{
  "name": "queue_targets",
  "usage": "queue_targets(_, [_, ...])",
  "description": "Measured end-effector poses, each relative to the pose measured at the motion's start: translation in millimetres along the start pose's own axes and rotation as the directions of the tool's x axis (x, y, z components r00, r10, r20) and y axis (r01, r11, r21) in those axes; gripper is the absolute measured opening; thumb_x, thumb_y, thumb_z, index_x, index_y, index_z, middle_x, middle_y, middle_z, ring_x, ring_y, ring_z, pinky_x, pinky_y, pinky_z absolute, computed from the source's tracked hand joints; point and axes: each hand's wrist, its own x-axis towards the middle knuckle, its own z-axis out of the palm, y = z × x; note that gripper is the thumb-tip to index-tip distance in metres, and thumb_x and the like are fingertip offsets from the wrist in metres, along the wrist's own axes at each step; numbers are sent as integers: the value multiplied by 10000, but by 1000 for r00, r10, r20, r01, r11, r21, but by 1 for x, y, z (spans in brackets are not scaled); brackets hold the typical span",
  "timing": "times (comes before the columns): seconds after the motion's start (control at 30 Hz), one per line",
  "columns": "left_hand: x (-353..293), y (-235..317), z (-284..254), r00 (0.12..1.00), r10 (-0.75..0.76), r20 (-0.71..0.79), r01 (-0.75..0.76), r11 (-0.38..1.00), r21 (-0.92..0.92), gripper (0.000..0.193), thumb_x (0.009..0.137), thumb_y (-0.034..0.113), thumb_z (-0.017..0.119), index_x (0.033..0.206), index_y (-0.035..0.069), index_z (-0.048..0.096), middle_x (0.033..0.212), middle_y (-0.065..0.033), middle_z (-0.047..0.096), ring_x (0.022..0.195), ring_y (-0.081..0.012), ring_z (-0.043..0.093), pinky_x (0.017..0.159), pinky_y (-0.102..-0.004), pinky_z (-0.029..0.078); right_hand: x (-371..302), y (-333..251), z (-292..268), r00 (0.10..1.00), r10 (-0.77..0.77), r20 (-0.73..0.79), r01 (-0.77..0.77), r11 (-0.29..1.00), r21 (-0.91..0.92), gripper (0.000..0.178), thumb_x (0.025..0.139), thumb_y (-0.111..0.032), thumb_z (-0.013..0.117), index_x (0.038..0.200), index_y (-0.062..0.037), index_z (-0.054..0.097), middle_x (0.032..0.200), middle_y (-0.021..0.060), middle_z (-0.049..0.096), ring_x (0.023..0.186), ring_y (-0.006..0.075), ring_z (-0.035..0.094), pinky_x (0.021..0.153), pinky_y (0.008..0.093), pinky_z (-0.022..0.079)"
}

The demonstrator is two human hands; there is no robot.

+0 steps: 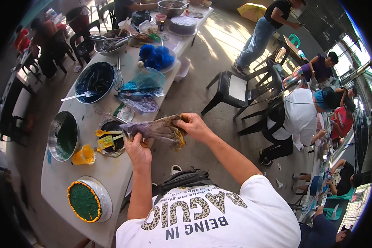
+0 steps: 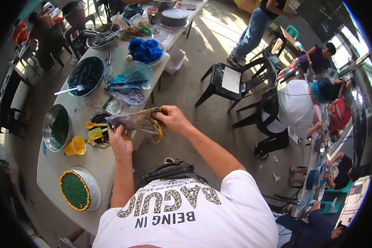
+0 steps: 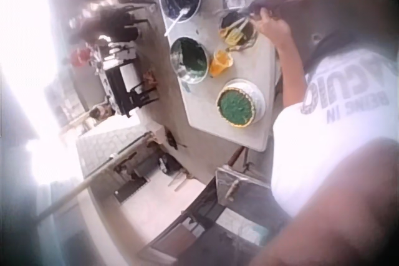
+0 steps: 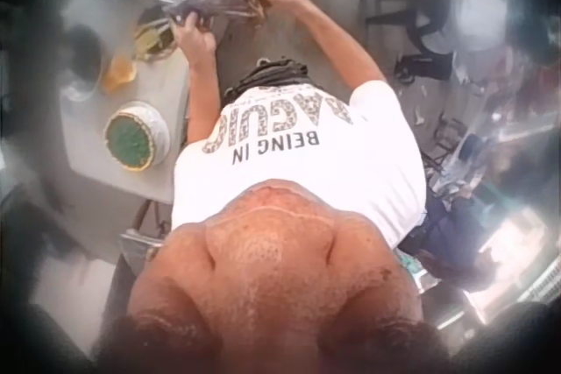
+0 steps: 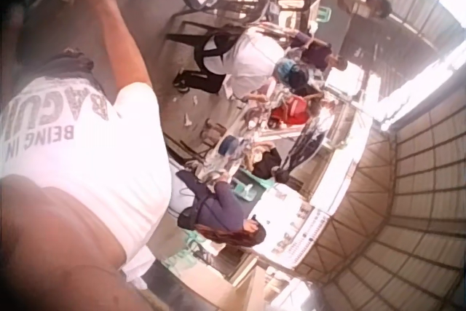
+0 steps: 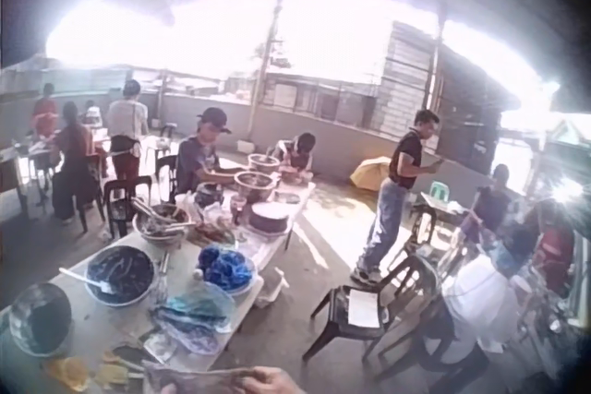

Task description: The person prepares a piping bag with brown icing and pipes onto the surface of a cake.

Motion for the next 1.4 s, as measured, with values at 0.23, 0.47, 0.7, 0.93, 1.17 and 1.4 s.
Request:
queue_targets(0.23, [19,-15,17,999,5,-39,-3,999,50,538,793,-100,471,1254,173,420,1043,-39,543,917,-198,571,768,-417,511,25,4,-28,990,-137,28,135,989,58,109,847,-118,601,840,-9,600,711,-34,555,627,28,463,562,206,404])
queue_targets(0.47, [47,-12,35,999,-39,-37,42,996,79,558,774,-70,492,1275,147,373,1058,-76,550,965,-235,571,856,-479,462,49,8,-43,986,-158,48,162,982,-93,227,793,-118,632,959,25,573,831,32,599,750,96,529,684,251,446])
queue_targets(0.7, [93,-18,69,998,-68,-9,69,997,47,552,791,-65,477,1279,167,365,1082,-65,540,970,-231,563,843,-462,467,70,-55,-49,974,-224,-13,186,838,-513,720,709,-301,728,1280,-5,405,1153,152,522,1041,215,531,910,347,412])
queue_targets(0.93, [123,-26,81,993,-113,25,113,994,-6,547,809,-72,480,1272,190,351,1019,-42,549,870,-173,587,693,-369,530,100,-76,0,881,-435,187,334,290,-897,766,635,-316,742,1269,-26,426,1162,179,525,1121,307,482,1000,404,331])
queue_targets(1.17, [119,-52,83,976,-220,-7,219,974,-61,600,812,-68,486,1317,196,296,1019,-37,546,893,-161,576,750,-376,524,128,-40,-22,881,-407,241,361,248,-899,420,695,-68,612,1106,-36,530,918,123,558,934,297,531,878,420,377])
queue_targets(1.4, [154,-59,63,947,-318,-35,295,911,-286,342,821,51,555,1157,78,501,1034,-62,580,935,-223,589,855,-428,480,168,-23,-38,874,-308,375,469,336,-817,290,730,3,516,1017,-30,547,872,150,564,841,325,549,739,417,420])
